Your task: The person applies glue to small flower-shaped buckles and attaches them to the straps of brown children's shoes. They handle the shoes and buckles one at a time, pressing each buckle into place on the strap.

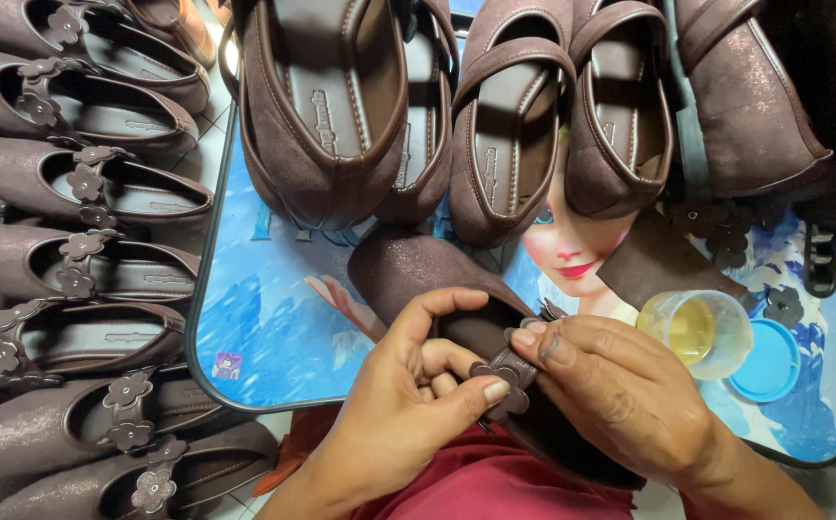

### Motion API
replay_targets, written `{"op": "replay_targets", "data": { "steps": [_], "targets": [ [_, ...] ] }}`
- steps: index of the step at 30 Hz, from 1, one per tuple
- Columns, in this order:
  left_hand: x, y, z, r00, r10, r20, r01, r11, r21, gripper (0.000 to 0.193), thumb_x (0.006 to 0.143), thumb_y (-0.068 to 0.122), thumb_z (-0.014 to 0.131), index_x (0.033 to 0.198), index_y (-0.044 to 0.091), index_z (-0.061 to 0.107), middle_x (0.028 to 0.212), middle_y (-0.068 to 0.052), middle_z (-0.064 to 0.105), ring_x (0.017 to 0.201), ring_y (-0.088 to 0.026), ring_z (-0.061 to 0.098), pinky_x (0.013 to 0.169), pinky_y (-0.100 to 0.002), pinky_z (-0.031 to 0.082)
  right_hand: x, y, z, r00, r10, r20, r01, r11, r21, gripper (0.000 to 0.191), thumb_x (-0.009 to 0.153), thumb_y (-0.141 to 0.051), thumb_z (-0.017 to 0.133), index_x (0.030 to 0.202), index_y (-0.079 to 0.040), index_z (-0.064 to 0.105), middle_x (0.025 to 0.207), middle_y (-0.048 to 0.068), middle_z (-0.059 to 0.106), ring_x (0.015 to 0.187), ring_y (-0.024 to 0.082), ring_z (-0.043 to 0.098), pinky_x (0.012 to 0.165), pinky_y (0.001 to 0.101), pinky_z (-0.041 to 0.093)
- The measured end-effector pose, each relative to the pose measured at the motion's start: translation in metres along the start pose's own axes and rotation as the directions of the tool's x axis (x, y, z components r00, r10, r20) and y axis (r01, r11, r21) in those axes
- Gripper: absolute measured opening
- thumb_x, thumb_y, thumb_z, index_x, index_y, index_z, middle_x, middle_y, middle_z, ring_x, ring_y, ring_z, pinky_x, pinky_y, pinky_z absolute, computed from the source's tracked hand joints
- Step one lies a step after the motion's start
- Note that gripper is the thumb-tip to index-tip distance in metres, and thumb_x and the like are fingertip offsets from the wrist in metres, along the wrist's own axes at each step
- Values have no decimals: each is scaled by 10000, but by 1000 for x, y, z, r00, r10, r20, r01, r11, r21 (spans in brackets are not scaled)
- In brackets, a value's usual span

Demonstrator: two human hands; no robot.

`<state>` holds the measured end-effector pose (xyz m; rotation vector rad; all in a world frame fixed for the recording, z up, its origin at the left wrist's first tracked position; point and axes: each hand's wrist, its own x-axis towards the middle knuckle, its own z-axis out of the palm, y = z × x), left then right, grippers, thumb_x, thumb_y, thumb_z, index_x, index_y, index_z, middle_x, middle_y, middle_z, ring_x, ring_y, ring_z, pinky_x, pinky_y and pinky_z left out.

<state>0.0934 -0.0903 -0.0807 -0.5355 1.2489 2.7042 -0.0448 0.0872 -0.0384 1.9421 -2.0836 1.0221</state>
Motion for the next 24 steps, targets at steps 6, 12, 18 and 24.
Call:
{"op": "replay_targets", "data": {
  "steps": [6,12,18,24],
  "targets": [
    [-1,8,6,998,41,-36,-32,972,231,582,895,62,765,1431,46,541,901,-46,759,730,0,625,619,-165,486,-9,-8,1,995,97,-14,-98,992,-79,977,827,21,810,1590,-80,208,1153,179,723,1038,345,745,884,427,592],
    [-10,42,-14,993,57,101,-110,730,675,958,719,231,884,1556,163,423,1004,-1,794,579,-59,657,557,-215,542,-26,-28,-7,953,286,-97,-279,957,81,1098,784,-66,816,1635,-145,127,1177,241,686,1111,387,714,1008,492,555],
    [-2,32,-27,921,258,292,-383,461,801,865,788,193,836,1561,158,450,876,-17,779,636,-164,701,602,-299,555,-65,-27,1,947,301,-111,-267,931,247,1090,810,-252,817,1663,-162,145,1149,147,747,1131,366,733,1094,566,500],
    [-4,30,-23,941,229,251,-333,480,812,813,776,216,836,1511,188,490,869,-21,765,679,-198,690,634,-333,544,-116,-27,-1,955,296,-17,-288,940,183,558,996,-229,521,1512,-153,324,1102,62,785,1115,306,764,1078,588,507]
  ]
}}
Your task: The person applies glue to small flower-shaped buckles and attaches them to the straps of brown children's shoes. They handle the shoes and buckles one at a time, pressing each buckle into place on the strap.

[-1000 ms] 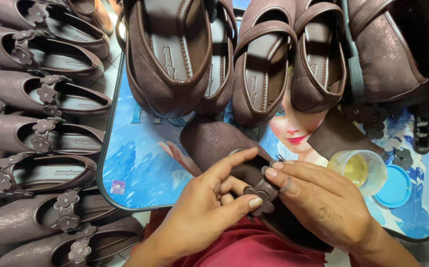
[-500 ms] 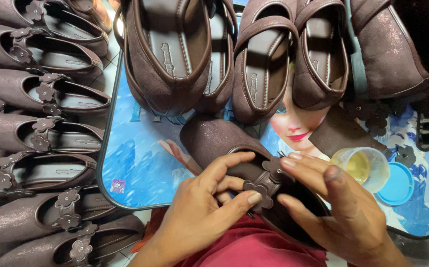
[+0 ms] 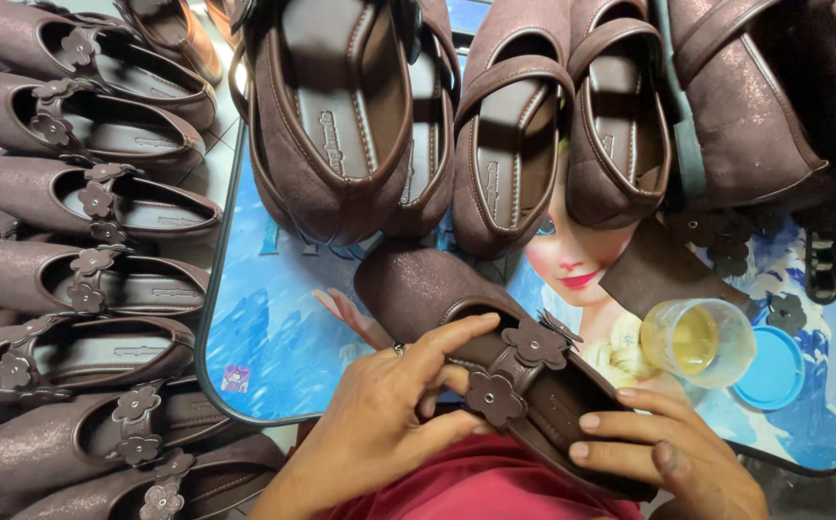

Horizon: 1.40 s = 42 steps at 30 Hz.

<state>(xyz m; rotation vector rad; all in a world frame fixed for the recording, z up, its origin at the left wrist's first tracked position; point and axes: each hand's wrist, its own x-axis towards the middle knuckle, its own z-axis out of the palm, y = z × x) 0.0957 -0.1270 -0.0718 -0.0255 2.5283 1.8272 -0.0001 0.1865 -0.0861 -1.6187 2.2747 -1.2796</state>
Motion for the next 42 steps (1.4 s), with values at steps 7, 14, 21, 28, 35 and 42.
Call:
{"op": "replay_targets", "data": {
  "steps": [7,14,21,28,35,42],
  "targets": [
    [-5,5,5,998,59,12,-60,968,243,903,739,289,894,1528,195,463,763,-94,636,716,-284,652,654,-410,498,-24,23,-18,947,-146,288,205,961,-187,352,1005,-231,557,1336,-125,503,1205,87,753,1235,365,676,1107,664,409],
    [-13,13,15,986,168,-20,-156,948,276,1039,736,314,901,1593,98,354,781,-100,600,726,-293,627,670,-421,502,-38,29,-23,924,-140,355,127,990,60,316,997,-190,635,1297,-96,601,1183,142,751,1313,456,600,1136,704,321],
    [-2,6,17,990,138,-34,-120,941,317,1102,684,321,912,1606,120,342,769,-85,635,717,-281,658,658,-425,508,-59,34,-17,958,-110,266,97,993,61,253,1018,-146,587,1255,-61,607,1163,77,749,1305,340,679,1215,695,316],
    [-24,28,0,957,284,53,-289,951,109,1087,788,323,911,1619,31,273,1005,-138,726,817,-292,698,750,-373,553,-98,49,-35,941,43,335,-142,950,278,171,940,-166,644,1094,-96,666,1096,57,755,1166,260,706,1181,620,339],
    [-31,54,-24,866,198,-459,-135,977,166,875,792,208,890,1509,9,429,1135,-42,801,844,-101,743,694,-235,587,-40,20,-77,997,74,-36,-78,992,-99,283,792,-189,804,1036,-117,679,1056,33,733,1113,204,712,1186,557,446],
    [0,84,-43,698,450,-557,-32,797,603,678,853,108,863,1445,15,546,1196,-67,759,1100,-199,675,922,-308,533,84,-48,-71,976,75,-202,-112,978,-176,424,672,-160,907,1018,-79,675,1037,84,717,1100,225,714,1169,533,495]
  ]
}}
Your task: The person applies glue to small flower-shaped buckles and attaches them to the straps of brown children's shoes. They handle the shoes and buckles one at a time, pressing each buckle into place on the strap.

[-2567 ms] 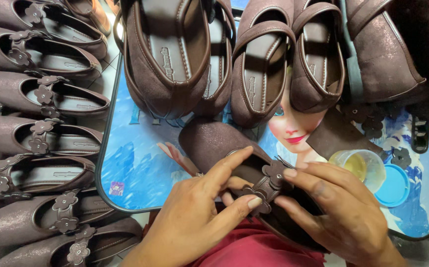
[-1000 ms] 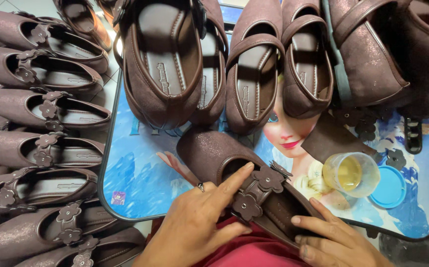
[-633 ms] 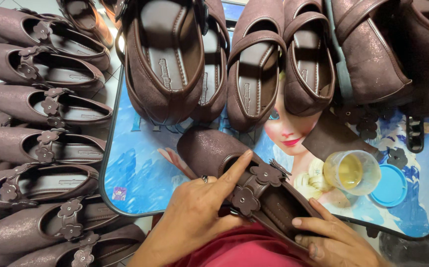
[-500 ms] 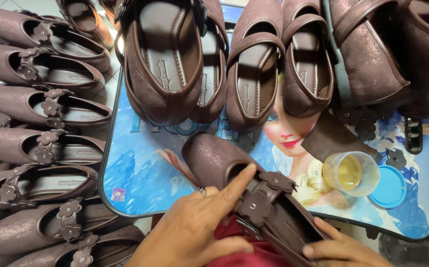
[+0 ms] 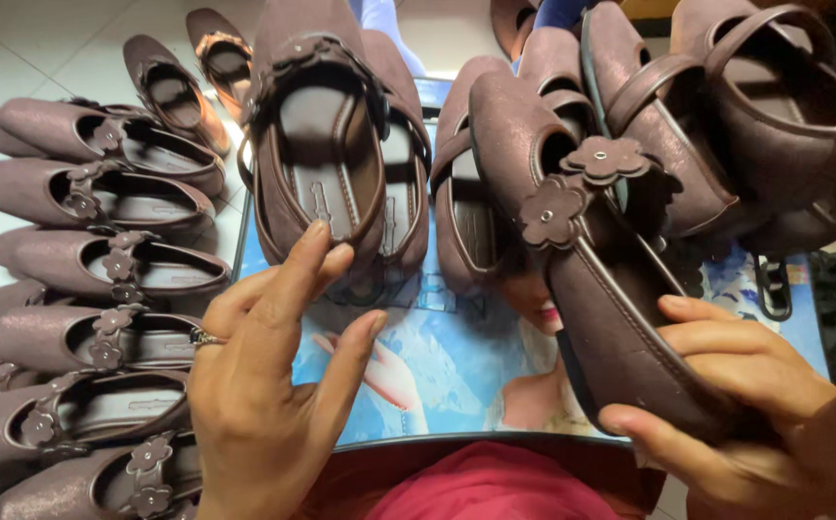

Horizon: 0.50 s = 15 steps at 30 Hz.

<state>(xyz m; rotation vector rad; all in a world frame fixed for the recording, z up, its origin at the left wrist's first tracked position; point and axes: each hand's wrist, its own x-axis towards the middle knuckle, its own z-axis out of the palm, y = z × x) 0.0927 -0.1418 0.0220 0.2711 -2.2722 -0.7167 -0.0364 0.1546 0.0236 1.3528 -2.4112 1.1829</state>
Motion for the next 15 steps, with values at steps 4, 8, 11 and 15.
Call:
{"op": "replay_targets", "data": {
  "steps": [4,8,11,15],
  "targets": [
    [25,-7,-2,995,95,6,-95,991,95,681,890,151,866,1464,7,530,1261,-98,721,1248,-263,609,995,-350,519,40,-42,0,999,31,-32,-31,1000,0,458,636,-180,903,994,-57,645,1036,109,703,1177,267,684,1113,501,523],
    [40,-17,3,985,158,66,-166,973,161,683,865,206,831,1462,41,542,1232,-111,694,1243,-302,576,1116,-483,415,75,-59,7,999,6,-39,-7,1000,-24,490,644,-148,914,1037,-55,636,1066,117,711,1146,267,707,1083,488,542],
    [46,-19,7,978,187,94,-203,955,218,668,893,225,793,1482,63,524,1212,-100,685,1248,-290,570,1184,-548,341,98,-61,33,983,-148,-111,140,987,-75,627,718,-127,930,1193,-84,522,1054,117,708,1029,238,732,1035,475,548],
    [56,-21,7,974,202,100,-220,949,226,665,907,247,775,1491,85,502,1127,-78,669,1186,-263,584,1193,-554,329,139,-43,70,939,-328,-98,309,936,-170,1016,775,-132,936,1511,-64,239,1090,192,701,963,286,719,910,419,576]
  ]
}}
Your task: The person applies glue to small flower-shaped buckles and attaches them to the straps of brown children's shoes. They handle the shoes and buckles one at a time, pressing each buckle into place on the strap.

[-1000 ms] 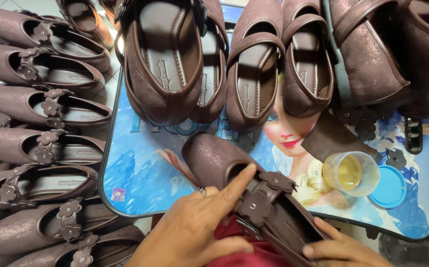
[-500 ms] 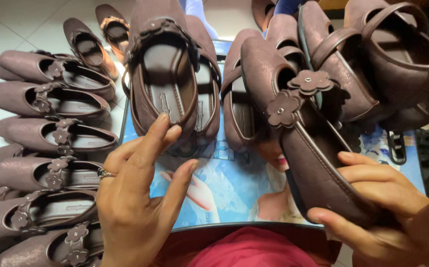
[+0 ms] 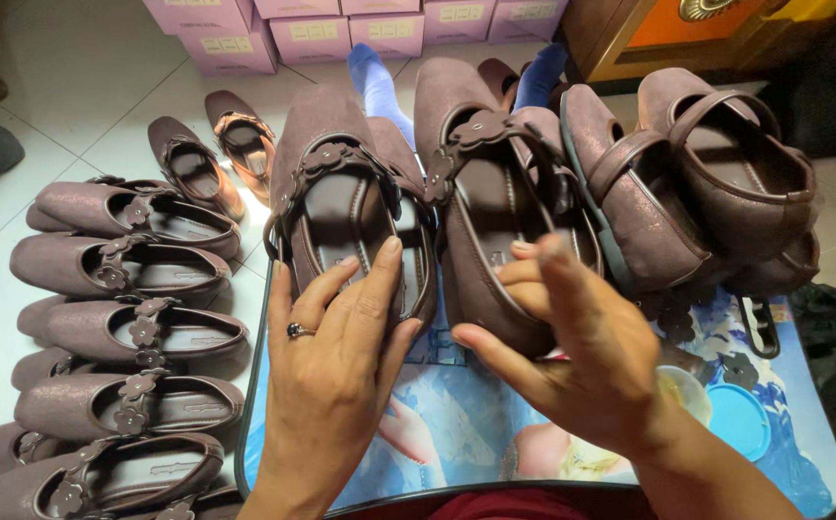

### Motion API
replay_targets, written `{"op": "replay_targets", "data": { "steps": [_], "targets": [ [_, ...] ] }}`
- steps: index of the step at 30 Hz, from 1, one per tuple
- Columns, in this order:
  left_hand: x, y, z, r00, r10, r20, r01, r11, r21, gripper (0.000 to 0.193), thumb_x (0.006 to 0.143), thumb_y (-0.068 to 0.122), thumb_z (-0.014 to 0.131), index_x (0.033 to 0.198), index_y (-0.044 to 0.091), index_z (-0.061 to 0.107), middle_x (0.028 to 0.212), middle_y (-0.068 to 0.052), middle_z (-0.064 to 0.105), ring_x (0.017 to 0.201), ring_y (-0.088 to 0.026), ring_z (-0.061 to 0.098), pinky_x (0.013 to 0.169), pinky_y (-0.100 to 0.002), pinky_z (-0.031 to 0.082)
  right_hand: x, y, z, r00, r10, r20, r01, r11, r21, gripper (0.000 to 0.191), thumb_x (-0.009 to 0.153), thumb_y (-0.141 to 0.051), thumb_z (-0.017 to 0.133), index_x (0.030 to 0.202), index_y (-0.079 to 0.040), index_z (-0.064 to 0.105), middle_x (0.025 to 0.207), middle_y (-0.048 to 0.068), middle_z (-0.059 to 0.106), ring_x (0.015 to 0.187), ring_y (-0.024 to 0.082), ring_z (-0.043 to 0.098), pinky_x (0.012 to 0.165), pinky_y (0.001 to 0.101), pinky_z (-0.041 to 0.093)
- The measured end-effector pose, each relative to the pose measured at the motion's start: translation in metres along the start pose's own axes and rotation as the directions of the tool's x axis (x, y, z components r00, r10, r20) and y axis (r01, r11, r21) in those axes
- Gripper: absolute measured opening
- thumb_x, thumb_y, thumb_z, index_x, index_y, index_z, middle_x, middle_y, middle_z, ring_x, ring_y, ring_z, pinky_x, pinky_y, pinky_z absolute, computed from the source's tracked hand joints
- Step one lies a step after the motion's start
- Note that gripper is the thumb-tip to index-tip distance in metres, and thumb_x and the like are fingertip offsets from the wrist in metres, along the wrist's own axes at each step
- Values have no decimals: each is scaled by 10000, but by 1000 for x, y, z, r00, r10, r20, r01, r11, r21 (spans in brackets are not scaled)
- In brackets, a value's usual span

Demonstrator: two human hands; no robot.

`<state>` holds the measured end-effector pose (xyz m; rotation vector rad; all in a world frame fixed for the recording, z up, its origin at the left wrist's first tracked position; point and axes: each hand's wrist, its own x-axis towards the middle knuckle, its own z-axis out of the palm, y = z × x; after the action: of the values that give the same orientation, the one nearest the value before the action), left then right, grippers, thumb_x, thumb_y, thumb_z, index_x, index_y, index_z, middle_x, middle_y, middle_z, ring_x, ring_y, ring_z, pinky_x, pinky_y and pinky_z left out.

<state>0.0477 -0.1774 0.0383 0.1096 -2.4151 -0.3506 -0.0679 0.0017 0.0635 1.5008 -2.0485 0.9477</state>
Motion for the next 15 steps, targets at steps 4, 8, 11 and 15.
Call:
{"op": "replay_targets", "data": {
  "steps": [4,8,11,15],
  "targets": [
    [13,-7,-7,995,49,90,-49,999,3,703,865,244,766,1487,52,501,954,-37,627,1033,-220,610,1178,-582,318,10,6,25,987,-78,139,71,996,54,1120,809,-129,896,1625,-60,131,1150,202,693,1092,378,689,1019,461,547],
    [31,-14,-10,967,157,199,-156,988,-24,711,840,252,749,1478,48,512,911,-58,611,971,-241,612,1111,-513,383,1,-1,17,992,9,128,-15,998,53,1159,794,-184,887,1626,-82,87,1184,135,686,1127,338,664,1108,548,465],
    [47,-13,-9,934,198,296,-213,977,16,724,809,260,744,1466,53,522,833,-68,608,851,-244,633,1047,-451,431,-4,0,4,995,36,89,-38,999,19,1133,807,-156,843,1632,-97,68,1257,122,670,1177,343,651,1104,563,448],
    [64,-10,-4,873,202,444,-249,967,48,692,821,289,736,1438,52,532,737,-75,614,613,-236,630,925,-398,480,-3,10,0,984,49,170,-56,998,41,1089,827,-108,828,1631,-95,93,1315,141,677,1203,362,658,1103,559,481]
  ]
}}
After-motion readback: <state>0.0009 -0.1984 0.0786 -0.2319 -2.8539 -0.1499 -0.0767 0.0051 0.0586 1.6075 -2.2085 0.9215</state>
